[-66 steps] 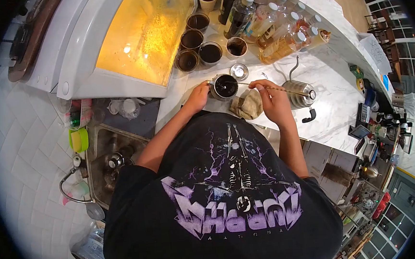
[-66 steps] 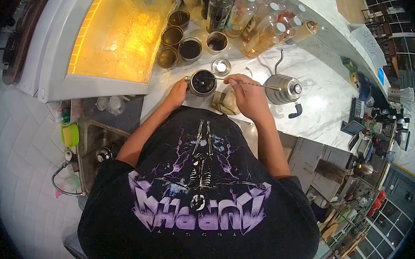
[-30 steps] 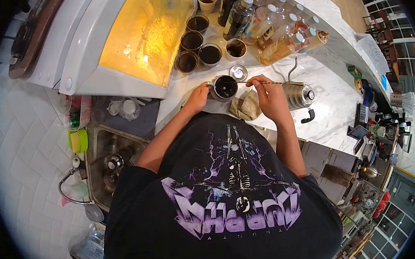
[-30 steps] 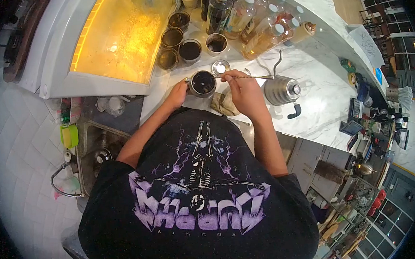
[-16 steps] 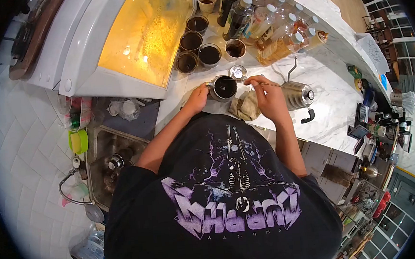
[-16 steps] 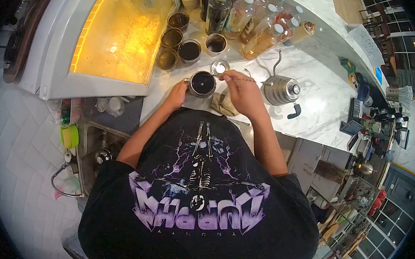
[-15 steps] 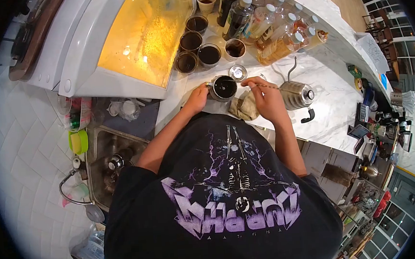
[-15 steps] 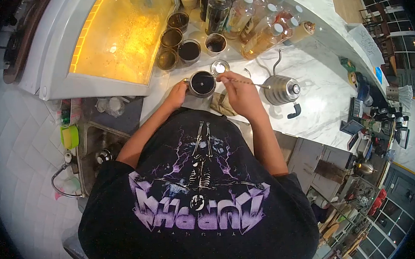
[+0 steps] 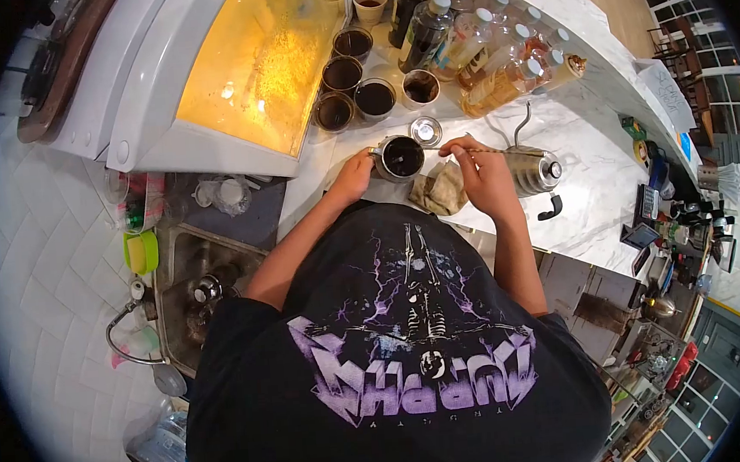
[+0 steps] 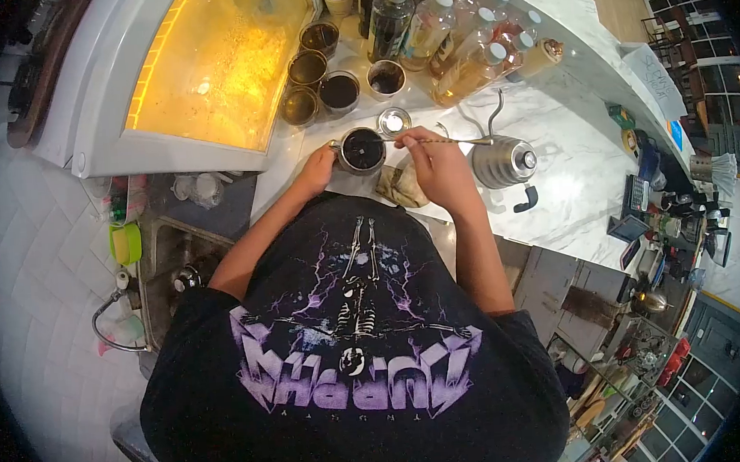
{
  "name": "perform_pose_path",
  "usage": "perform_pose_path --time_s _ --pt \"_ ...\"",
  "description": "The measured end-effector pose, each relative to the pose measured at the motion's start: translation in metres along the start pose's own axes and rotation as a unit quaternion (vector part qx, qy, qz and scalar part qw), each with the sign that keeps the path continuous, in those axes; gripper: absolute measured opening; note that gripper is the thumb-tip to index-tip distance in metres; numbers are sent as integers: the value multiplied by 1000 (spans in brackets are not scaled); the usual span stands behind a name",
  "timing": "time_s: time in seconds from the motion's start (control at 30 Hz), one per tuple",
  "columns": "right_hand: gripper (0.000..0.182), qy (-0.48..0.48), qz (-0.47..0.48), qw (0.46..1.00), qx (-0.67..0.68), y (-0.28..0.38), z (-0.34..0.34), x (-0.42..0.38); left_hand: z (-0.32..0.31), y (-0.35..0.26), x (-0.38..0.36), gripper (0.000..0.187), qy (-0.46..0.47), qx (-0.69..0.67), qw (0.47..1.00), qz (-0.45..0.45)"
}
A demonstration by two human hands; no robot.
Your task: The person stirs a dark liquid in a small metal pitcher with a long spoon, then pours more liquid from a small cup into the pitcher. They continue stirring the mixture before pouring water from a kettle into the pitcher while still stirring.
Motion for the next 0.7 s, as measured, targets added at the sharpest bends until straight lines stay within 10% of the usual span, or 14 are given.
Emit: perform_pose_path --time_s 0.7 --pt "28 -50 -30 998 23 -11 9 2 -2 26 6 41 17 11 1000 7"
Point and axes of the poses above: each hand's wrist, its own x-axis towards the middle knuckle, its own z-axis out of the back of the hand, y = z × x, the point moved 7 cm from there along x, towards the middle knuckle, and after that the axes turned 10 degrees about -y, right-handed, at the moved point
